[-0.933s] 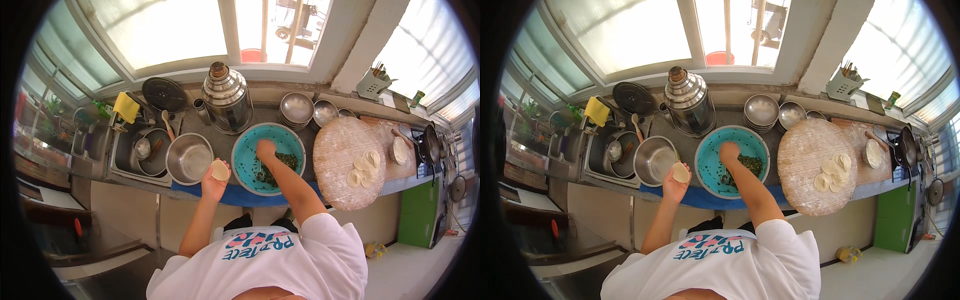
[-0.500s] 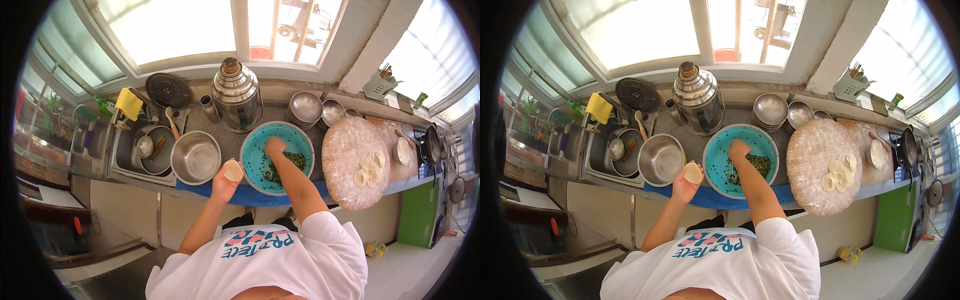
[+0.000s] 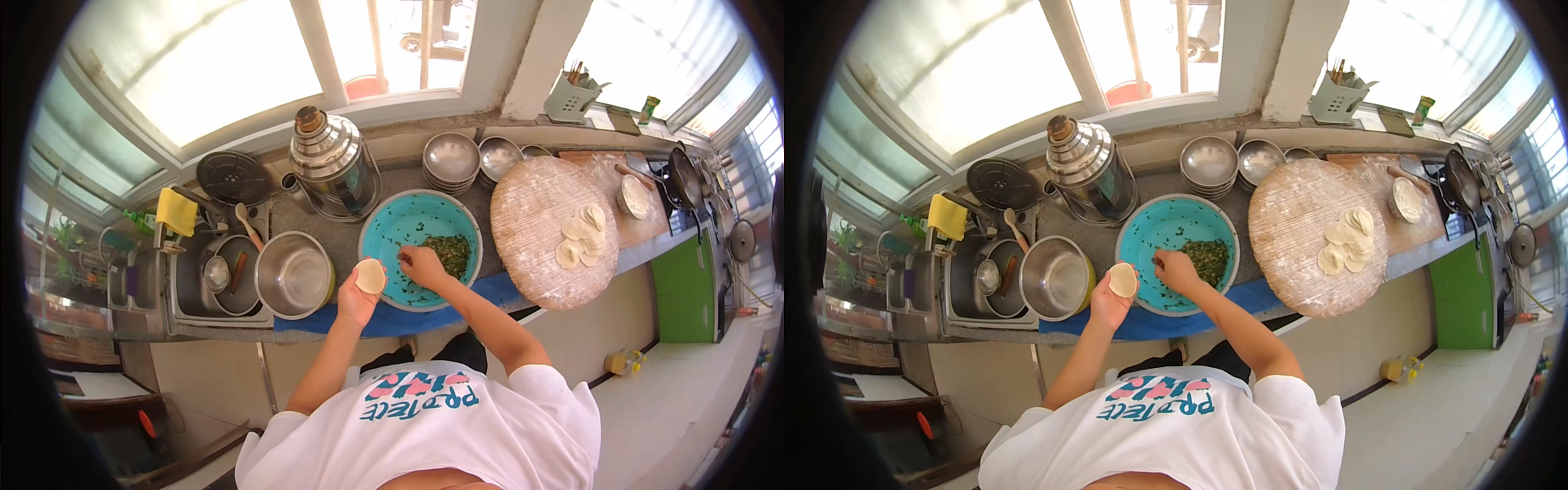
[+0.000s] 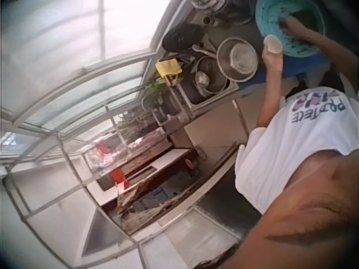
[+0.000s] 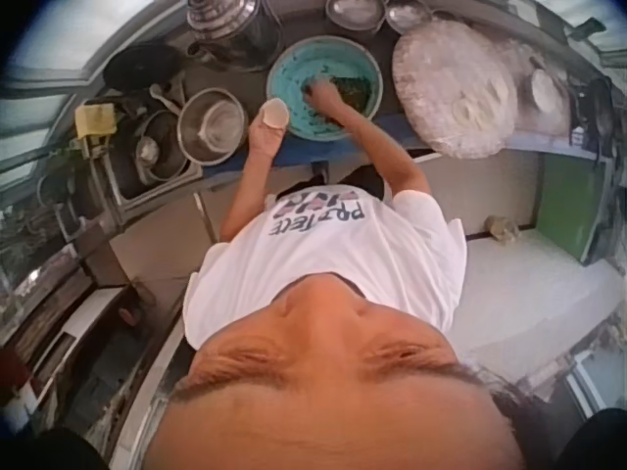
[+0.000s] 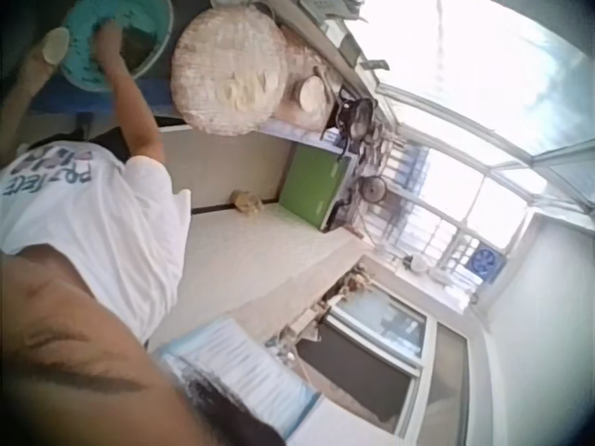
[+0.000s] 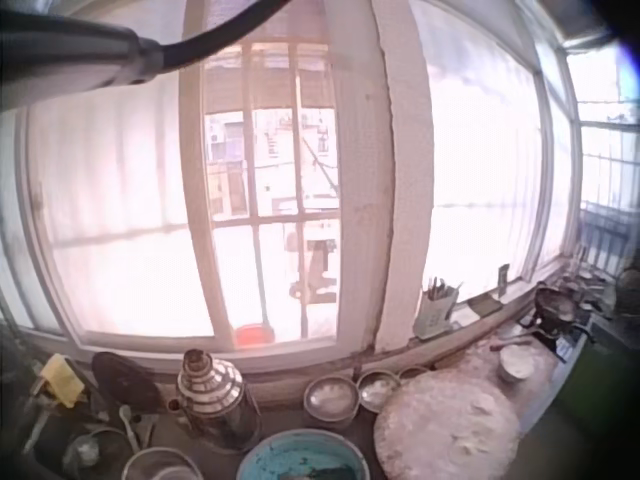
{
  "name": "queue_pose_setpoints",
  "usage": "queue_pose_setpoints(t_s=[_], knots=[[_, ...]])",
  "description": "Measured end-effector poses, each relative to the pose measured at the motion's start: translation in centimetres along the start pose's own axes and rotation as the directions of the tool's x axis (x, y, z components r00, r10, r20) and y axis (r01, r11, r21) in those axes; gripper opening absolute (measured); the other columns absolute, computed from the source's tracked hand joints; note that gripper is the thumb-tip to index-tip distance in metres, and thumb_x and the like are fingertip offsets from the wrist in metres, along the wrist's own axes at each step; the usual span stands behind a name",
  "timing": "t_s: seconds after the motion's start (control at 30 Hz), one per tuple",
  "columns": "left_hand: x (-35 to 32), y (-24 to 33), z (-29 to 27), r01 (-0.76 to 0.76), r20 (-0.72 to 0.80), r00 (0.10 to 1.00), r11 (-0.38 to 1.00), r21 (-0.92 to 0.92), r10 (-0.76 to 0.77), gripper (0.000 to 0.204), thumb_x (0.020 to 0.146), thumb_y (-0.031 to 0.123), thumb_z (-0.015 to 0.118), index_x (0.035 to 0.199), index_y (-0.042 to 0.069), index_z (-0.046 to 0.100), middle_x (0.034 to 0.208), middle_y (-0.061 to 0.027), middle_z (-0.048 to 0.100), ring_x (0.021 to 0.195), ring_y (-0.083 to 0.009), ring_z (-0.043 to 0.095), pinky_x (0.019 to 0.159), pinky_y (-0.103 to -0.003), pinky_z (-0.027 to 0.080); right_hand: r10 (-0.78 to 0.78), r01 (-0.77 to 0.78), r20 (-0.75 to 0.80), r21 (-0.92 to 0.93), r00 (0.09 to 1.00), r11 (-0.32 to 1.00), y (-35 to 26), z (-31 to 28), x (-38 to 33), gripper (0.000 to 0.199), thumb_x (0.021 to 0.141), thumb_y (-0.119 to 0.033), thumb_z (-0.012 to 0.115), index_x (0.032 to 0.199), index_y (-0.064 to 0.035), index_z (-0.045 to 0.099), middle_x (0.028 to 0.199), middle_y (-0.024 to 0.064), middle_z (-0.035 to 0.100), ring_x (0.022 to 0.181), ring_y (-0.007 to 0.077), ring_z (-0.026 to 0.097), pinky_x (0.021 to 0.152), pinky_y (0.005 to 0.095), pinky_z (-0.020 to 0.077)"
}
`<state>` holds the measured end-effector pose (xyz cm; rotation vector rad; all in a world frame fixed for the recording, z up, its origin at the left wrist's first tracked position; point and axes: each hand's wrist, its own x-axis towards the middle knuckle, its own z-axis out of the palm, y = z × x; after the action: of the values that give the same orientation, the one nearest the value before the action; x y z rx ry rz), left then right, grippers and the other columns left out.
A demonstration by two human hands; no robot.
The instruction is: The person prepares dumplings in a kitchen by handling dough wrappers and a green vegetable filling. They use chopsticks to scoop the filling onto the wrappers and fold them by hand. The person also retrieves water from a tap and pours it into a pot on the stove.
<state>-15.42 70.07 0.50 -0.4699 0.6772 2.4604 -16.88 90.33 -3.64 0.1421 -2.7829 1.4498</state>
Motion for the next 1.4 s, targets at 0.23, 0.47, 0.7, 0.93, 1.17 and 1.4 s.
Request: queue_pose_setpoints(t_s=[0.23, 0.47, 0.7, 0.93, 1.17, 1.4], knots=[[1.1, -3.7, 2.1, -0.033, -0.041, 0.999, 0.999, -0.002, 0.033, 0.041, 0.103, 0.03, 0.03, 0.131, 0.005, 0.045, 0.129, -0.0154, 0.053, 0.118, -0.0294, 0.053, 0.098, -0.042, 0.047, -0.156, 0.157, 0.024, -0.093, 0.987, 0.983, -0.1, -2.9, -7.6, 0.007, 0.085, -0.011, 0.064, 0.087, -0.0048, 0.065, 0.085, 0.0126, 0.054, 0.073, 0.0337, 0.057, 0.064, 0.0416, 0.0469], [0.5, -5.8, 2.5, -0.084, -0.112, 0.99, 0.996, 0.016, 0.085, 0.048, 0.104, 0.032, 0.022, 0.13, -0.002, 0.043, 0.131, -0.0179, 0.051, 0.12, -0.0317, 0.051, 0.099, -0.042, 0.046, -0.021, 0.042, -0.145, 0.145, 0.989, 0.989, -0.3, -9.0, -10.7, 0.011, 0.086, -0.004, 0.063, 0.094, -0.0045, 0.069, 0.085, 0.0105, 0.057, 0.069, 0.0277, 0.06, 0.06, 0.0348, 0.0481], [0.3, -6.7, 1.7, -0.14, -0.087, 0.987, 0.989, -0.038, 0.136, 0.046, 0.103, 0.031, 0.025, 0.13, -0.002, 0.042, 0.132, -0.0165, 0.05, 0.122, -0.0306, 0.05, 0.101, -0.043, 0.045, -0.182, 0.186, -0.059, 0.07, 0.982, 0.98, 0.2, -8.8, -9.9, 0.016, 0.083, -0.001, 0.063, 0.097, -0.0049, 0.069, 0.09, 0.0091, 0.06, 0.074, 0.0275, 0.063, 0.063, 0.0355, 0.0502], [-0.8, -6.8, 1.7, -0.187, -0.098, 0.979, 0.98, -0.074, 0.179, 0.044, 0.104, 0.031, 0.026, 0.129, 0.0, 0.044, 0.13, -0.0163, 0.052, 0.122, -0.0306, 0.05, 0.102, -0.043, 0.044, -0.328, 0.336, 0.076, -0.147, 0.942, 0.93, 1.8, -7.1, -10.8, 0.02, 0.072, 0.004, 0.064, 0.09, -0.0045, 0.068, 0.088, 0.0073, 0.059, 0.08, 0.0273, 0.062, 0.067, 0.0371, 0.052], [-1.0, -7.2, 2.2, -0.185, -0.107, 0.979, 0.979, -0.09, 0.175, 0.044, 0.104, 0.031, 0.026, 0.13, 0.0, 0.043, 0.131, -0.0167, 0.051, 0.122, -0.0305, 0.05, 0.102, -0.043, 0.044, -0.393, 0.395, 0.039, -0.075, 0.919, 0.916, 1.7, -7.1, -9.3, 0.016, 0.071, 0.002, 0.065, 0.085, -0.007, 0.068, 0.081, 0.0057, 0.057, 0.079, 0.0256, 0.06, 0.067, 0.0372, 0.0494], [-0.5, -6.6, 2.4, -0.177, -0.103, 0.98, 0.983, -0.046, 0.172, 0.045, 0.104, 0.031, 0.025, 0.131, 0.0, 0.042, 0.131, -0.0169, 0.051, 0.123, -0.031, 0.049, 0.102, -0.043, 0.043, -0.429, 0.451, 0.148, -0.188, 0.891, 0.873, 2.8, -8.3, -10.4, 0.017, 0.07, -0.002, 0.068, 0.085, -0.0093, 0.07, 0.081, 0.0033, 0.058, 0.08, 0.0235, 0.057, 0.072, 0.0357, 0.0441]])
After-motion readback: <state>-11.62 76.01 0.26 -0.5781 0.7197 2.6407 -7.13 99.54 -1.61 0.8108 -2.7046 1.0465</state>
